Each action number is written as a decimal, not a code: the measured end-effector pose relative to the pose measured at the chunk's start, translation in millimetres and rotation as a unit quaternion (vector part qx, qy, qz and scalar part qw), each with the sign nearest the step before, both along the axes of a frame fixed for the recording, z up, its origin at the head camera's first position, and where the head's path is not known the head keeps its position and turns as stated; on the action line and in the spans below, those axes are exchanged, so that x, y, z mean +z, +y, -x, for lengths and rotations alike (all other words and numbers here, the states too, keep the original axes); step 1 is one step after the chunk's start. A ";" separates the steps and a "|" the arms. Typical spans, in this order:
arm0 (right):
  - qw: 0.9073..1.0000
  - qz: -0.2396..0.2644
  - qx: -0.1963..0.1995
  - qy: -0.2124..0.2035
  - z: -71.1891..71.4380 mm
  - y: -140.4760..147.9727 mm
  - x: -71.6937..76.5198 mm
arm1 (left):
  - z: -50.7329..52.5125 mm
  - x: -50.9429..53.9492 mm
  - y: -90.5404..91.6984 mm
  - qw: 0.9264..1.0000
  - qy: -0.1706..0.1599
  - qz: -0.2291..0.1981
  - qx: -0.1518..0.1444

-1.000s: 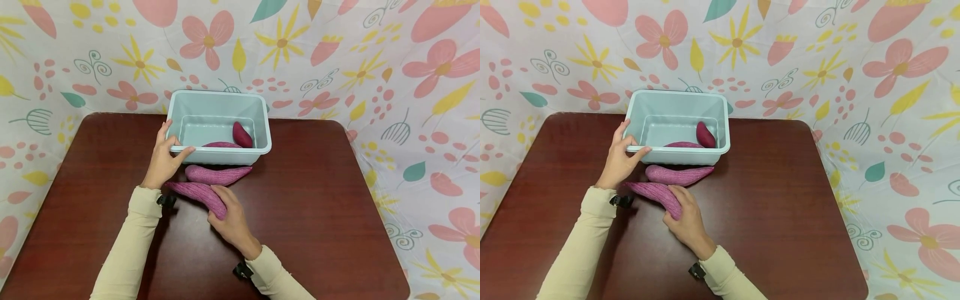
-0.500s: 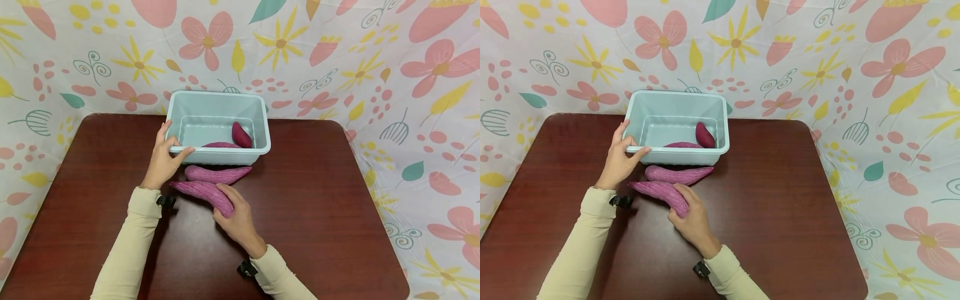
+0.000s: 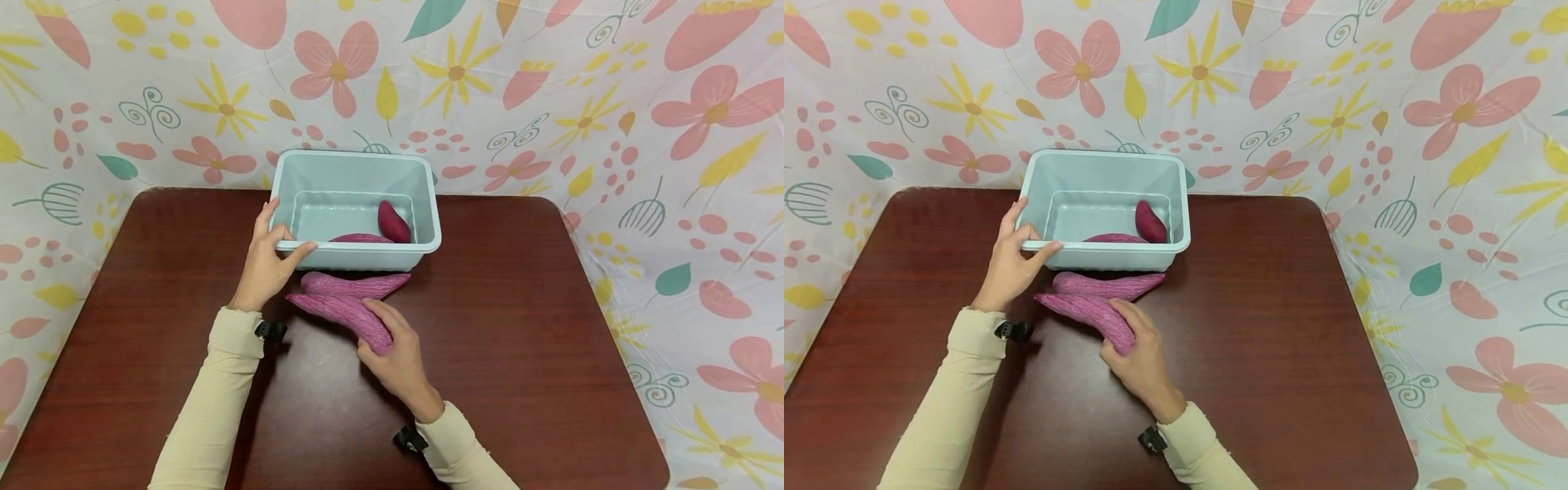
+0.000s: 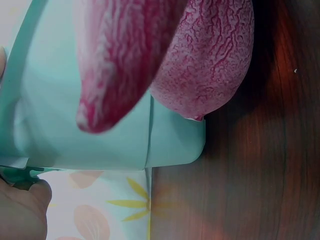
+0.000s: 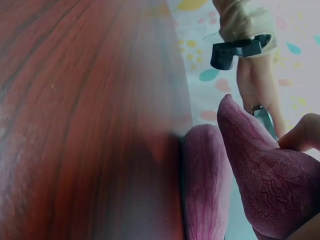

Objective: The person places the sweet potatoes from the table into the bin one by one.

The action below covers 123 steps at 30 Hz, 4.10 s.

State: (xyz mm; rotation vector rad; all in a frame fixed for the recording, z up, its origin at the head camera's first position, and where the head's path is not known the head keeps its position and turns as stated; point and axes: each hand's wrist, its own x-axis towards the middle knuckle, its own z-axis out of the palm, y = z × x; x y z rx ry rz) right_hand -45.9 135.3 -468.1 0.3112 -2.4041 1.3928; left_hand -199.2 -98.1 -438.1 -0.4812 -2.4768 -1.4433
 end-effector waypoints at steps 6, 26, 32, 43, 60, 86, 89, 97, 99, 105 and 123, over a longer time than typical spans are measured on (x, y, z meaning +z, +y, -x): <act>1.000 0.000 -0.008 0.017 0.3 4.6 2.6 | -0.1 0.1 0.1 1.000 0.000 -0.001 0.000; 0.999 0.008 -0.018 0.035 -1.1 5.9 13.5 | -1.8 2.6 0.4 1.000 0.004 -0.005 0.001; 0.999 0.023 -0.018 0.039 -1.0 7.4 19.3 | -1.3 2.8 1.0 1.000 0.003 -0.006 0.001; 0.997 0.037 -0.024 0.064 -1.0 10.7 27.2 | -0.9 1.6 1.0 1.000 -0.002 -0.008 0.001; 0.995 0.048 -0.014 0.084 2.0 9.3 39.5 | -0.6 0.1 0.8 1.000 -0.006 -0.007 0.003; 0.991 0.061 -0.028 0.116 43.2 5.1 55.9 | 2.1 -1.6 -1.3 1.000 0.007 -0.026 -0.015; 0.990 0.057 -0.030 0.126 50.6 4.1 60.4 | 1.6 -1.0 -0.9 0.999 0.012 -0.025 -0.015; 0.989 0.046 -0.021 0.135 68.6 -0.2 65.5 | 1.6 0.1 0.9 1.000 0.016 -0.013 -0.004; 0.990 0.044 -0.020 0.135 73.3 -1.5 65.0 | 1.5 -0.2 0.8 1.000 0.016 -0.012 -0.005; 0.991 0.035 -0.013 0.131 84.6 -6.7 63.5 | 1.6 -1.9 0.5 1.000 0.019 -0.014 -0.003; 0.988 -0.008 -0.039 0.146 128.3 -12.4 76.3 | 0.7 -0.1 1.6 1.000 0.017 -0.010 -0.006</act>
